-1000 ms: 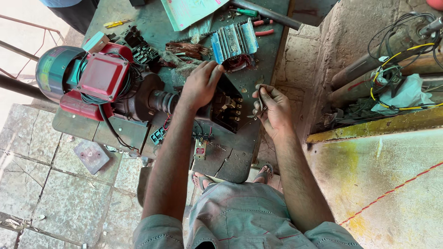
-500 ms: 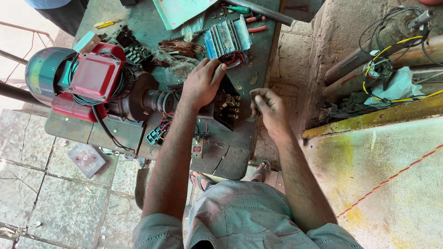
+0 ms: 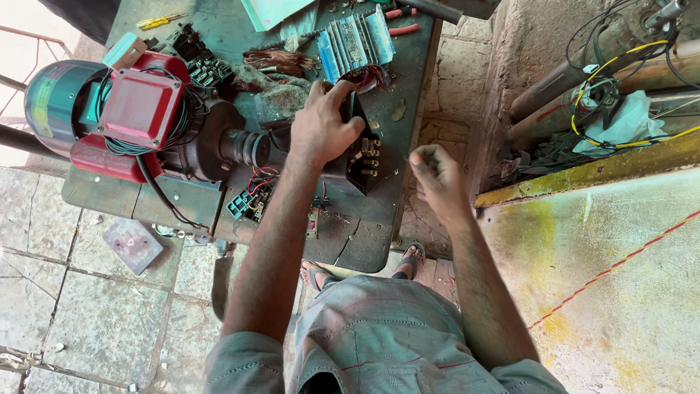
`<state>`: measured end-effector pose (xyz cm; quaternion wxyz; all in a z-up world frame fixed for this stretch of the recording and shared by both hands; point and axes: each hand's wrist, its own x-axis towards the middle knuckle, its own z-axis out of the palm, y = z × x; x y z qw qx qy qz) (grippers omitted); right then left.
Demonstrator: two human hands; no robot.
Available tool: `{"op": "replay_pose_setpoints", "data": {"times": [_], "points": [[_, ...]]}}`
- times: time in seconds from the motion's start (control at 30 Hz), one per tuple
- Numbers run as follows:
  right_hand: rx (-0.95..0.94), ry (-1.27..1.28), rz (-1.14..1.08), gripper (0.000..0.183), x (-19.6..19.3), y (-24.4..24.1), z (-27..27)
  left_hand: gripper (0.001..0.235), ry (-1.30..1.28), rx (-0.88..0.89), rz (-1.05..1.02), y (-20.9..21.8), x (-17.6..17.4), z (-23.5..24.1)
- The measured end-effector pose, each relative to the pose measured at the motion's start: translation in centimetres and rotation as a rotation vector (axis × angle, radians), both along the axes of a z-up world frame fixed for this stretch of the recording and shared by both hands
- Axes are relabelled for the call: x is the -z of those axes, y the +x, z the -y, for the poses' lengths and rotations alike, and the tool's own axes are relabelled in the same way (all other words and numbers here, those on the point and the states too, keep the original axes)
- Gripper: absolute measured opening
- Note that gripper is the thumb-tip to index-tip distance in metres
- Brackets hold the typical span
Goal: The person repeatedly handles a small electrical component on a workbench, rotating and inspecting it by hand. They then pick up a black plastic housing containing contacts and manipulate it with both hands. The workbench contains a motor, wires, and various tools.
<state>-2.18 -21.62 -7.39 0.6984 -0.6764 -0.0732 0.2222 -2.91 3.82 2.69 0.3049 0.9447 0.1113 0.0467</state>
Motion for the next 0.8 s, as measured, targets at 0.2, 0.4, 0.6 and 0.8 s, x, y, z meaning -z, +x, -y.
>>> {"op": "replay_pose_setpoints", "data": {"times": [0.2, 0.4, 0.6, 0.8], "points": [[0.091, -0.037, -0.003, 0.037, 0.1, -0.7, 4.1, 0.054, 0.112, 0.085, 0.302, -3.6, -1.0, 2.8], [0.247, -0.047, -0.011, 0.027, 1.6, -1.4, 8.0, 0.052, 0.264, 0.523, 0.521, -7.0, 2.2, 4.2], [0.120, -0.065, 0.374, 0.031, 2.3, -1.5, 8.8, 0.047, -0.052, 0.115, 0.667, -5.3, 3.2, 2.9], [-0.075, -0.076, -0.166, 0.046, 3.4, -5.2, 5.1, 0.054, -0.955, -0.595, 0.646, -8.7, 6.5, 6.9]]}}
